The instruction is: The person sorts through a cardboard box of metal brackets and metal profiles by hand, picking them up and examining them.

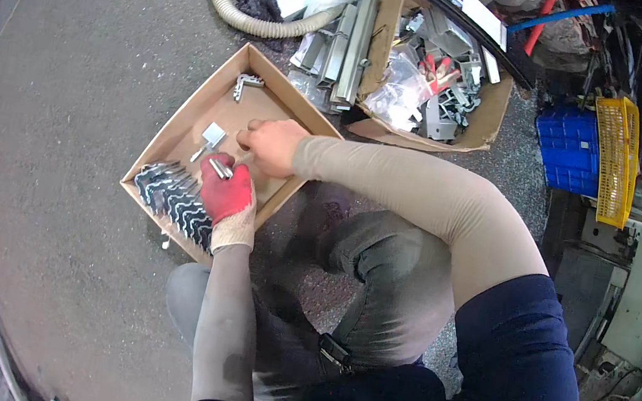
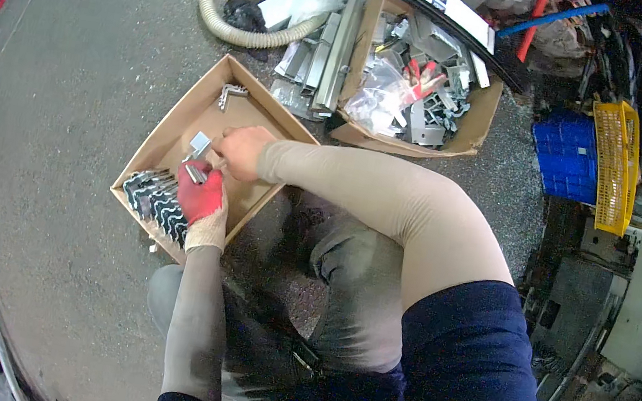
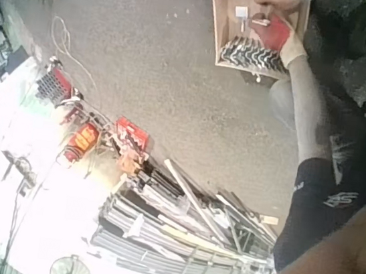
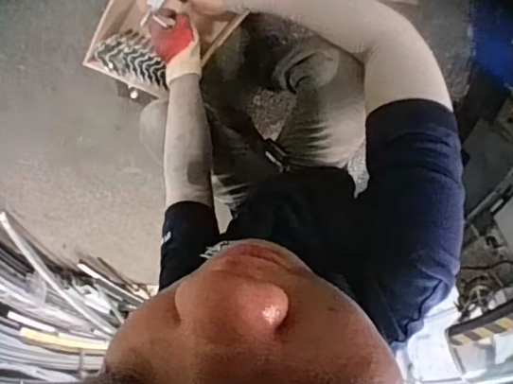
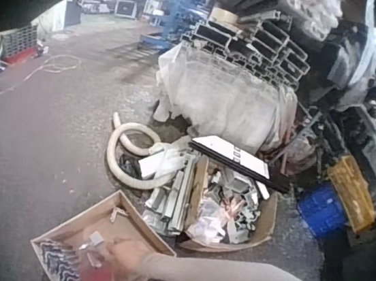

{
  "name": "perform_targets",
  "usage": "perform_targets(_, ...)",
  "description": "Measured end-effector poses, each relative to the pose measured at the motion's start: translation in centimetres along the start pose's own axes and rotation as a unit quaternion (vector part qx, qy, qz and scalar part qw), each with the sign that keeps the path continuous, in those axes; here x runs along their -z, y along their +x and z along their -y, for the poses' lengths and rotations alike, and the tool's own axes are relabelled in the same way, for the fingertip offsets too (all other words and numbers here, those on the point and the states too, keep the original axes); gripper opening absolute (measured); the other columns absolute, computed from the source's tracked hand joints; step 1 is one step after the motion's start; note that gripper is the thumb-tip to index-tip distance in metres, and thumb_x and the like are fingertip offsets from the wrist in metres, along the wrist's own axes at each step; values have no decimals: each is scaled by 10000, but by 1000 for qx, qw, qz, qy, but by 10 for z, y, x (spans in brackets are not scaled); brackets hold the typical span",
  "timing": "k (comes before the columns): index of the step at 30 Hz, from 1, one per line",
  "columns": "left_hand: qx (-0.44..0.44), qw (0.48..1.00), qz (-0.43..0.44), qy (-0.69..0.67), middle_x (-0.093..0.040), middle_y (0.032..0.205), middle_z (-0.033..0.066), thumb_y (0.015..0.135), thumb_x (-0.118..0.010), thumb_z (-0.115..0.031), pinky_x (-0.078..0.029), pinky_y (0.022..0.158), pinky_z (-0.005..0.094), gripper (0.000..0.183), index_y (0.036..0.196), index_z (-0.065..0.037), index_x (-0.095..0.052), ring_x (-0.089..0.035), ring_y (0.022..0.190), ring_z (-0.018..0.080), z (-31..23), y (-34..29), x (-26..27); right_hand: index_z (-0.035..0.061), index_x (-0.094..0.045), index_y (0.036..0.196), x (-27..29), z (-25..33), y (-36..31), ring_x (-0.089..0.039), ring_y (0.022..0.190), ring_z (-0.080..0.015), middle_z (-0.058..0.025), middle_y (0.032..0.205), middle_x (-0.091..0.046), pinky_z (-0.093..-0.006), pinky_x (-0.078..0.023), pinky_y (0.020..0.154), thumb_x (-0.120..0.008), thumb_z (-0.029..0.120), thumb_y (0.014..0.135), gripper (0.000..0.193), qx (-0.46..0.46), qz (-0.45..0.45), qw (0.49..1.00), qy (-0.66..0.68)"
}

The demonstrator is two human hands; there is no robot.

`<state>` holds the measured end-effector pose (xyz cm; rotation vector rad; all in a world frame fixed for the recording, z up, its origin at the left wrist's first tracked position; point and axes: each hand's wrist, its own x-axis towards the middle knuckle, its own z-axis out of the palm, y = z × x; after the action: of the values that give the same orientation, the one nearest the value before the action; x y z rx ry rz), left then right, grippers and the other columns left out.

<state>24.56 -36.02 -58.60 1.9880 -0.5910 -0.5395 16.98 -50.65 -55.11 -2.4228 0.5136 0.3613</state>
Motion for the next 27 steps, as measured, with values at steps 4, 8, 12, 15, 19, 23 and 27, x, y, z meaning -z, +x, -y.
perform_targets(4,108,972,49,-203,-642,1026,140,887,-650,-65,-502,846,356,245,1121,-47,-581,-629,963,238,-9,7,12,98,-250,1557,19,-35,-3,-336,1454,-348,-210,1567,-334,-412,-328,1186,-791,558,779,1053,-24,142,940,309)
perform_targets(8,-95,982,161,39,-646,1151,141,922,-604,13,-493,937,376,339,1255,-35,-566,-621,1081,295,5,4,34,114,-210,1578,1,-50,-10,-343,1439,-369,-231,1546,-321,-426,-331,1183,-871,420,714,1130,32,88,977,194)
perform_targets(12,-229,956,144,111,-654,1115,126,890,-615,22,-503,906,373,356,1240,-27,-568,-632,1041,287,20,5,36,64,-486,1369,-21,-55,1,-525,1218,-368,-205,1284,-536,-423,-443,1034,-883,324,686,832,60,36,983,170)
perform_targets(15,148,958,78,-232,-637,1069,97,871,-630,-5,-502,854,331,321,1186,-32,-576,-618,972,218,-1,13,26,35,-597,1175,-17,-53,3,-600,1057,-353,-181,1099,-607,-420,-486,925,-875,307,694,619,28,38,987,153)
perform_targets(19,159,946,60,-277,-638,951,61,833,-672,-26,-508,736,295,255,1078,-45,-603,-615,819,159,22,23,20,39,-639,1098,-19,-51,3,-634,993,-354,-185,1039,-640,-427,-501,887,-839,308,737,492,112,-40,984,129)
perform_targets(23,166,954,37,-245,-647,903,52,821,-684,-8,-506,702,277,236,1040,-43,-603,-618,775,152,23,23,5,57,-645,1076,-24,-81,7,-648,971,-400,-203,1048,-650,-470,-508,850,-787,463,796,514,68,42,995,55)
perform_targets(27,163,969,58,-176,-654,901,59,800,-736,-58,-508,737,293,267,1034,-31,-610,-621,792,168,42,25,-1,76,-670,1130,-37,-88,13,-650,1015,-400,-210,1091,-664,-471,-513,896,-757,425,815,478,105,5,992,66)
